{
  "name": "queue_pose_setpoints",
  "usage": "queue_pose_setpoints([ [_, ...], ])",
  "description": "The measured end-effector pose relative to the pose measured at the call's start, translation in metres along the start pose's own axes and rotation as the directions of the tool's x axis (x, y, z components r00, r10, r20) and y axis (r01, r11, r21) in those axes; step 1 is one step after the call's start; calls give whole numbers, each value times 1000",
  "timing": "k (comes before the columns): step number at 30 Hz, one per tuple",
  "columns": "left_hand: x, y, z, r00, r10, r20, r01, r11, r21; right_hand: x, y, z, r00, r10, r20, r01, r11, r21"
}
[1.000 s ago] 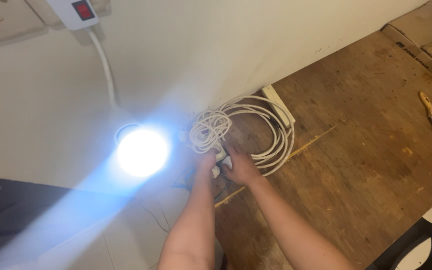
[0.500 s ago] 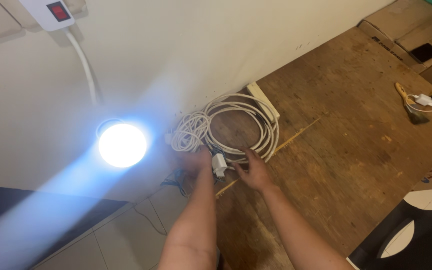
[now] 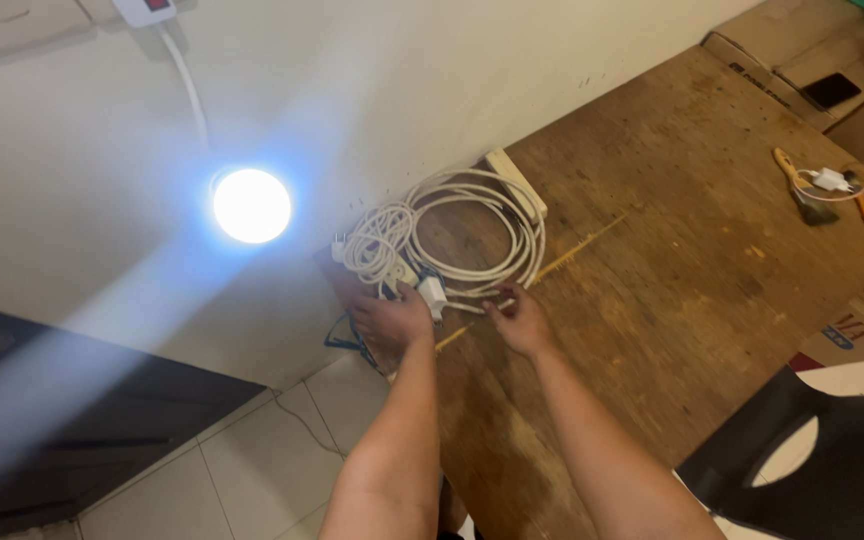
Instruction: The person folds and places clothing items into a fabric storage rack, then picks up small toys and places them into a white bin. They also move a phone and a tablet from a floor mat to a wooden table, and place a charger on the table.
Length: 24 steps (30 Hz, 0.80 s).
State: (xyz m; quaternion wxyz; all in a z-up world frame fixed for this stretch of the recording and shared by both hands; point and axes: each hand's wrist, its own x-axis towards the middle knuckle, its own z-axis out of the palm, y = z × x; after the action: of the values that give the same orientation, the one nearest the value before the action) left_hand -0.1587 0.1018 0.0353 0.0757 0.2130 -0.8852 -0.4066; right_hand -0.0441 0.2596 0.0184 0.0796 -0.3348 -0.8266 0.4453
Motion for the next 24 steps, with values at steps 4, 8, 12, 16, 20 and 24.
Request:
queue_pose_setpoints([
  [4, -27, -16, -8, 983, 180, 26, -177, 980, -88, 2, 15, -4, 994, -109, -17, 110, 989, 97],
  [8, -50, -24, -7, 923, 244, 297, -144, 937, -319, -9, 24, -19, 995, -83, -47, 87, 993, 84],
  [12, -79, -29, 5, 859, 291, 422, -134, 922, -364, -32, 36, -37, 993, -55, -104, 62, 996, 67],
  [16, -104, -38, 11, 743, 381, 550, -167, 902, -398, -65, 56, -49, 983, 60, -174, -54, 998, 35],
  [20, -125, -59, 6, 625, 416, 661, -135, 891, -434, -111, 79, -50, 965, 121, -234, -102, 991, 90],
  [24, -145, -82, -13, 515, 441, 735, -115, 885, -451, -166, 92, -42, 933, 212, -291, -218, 976, 15],
])
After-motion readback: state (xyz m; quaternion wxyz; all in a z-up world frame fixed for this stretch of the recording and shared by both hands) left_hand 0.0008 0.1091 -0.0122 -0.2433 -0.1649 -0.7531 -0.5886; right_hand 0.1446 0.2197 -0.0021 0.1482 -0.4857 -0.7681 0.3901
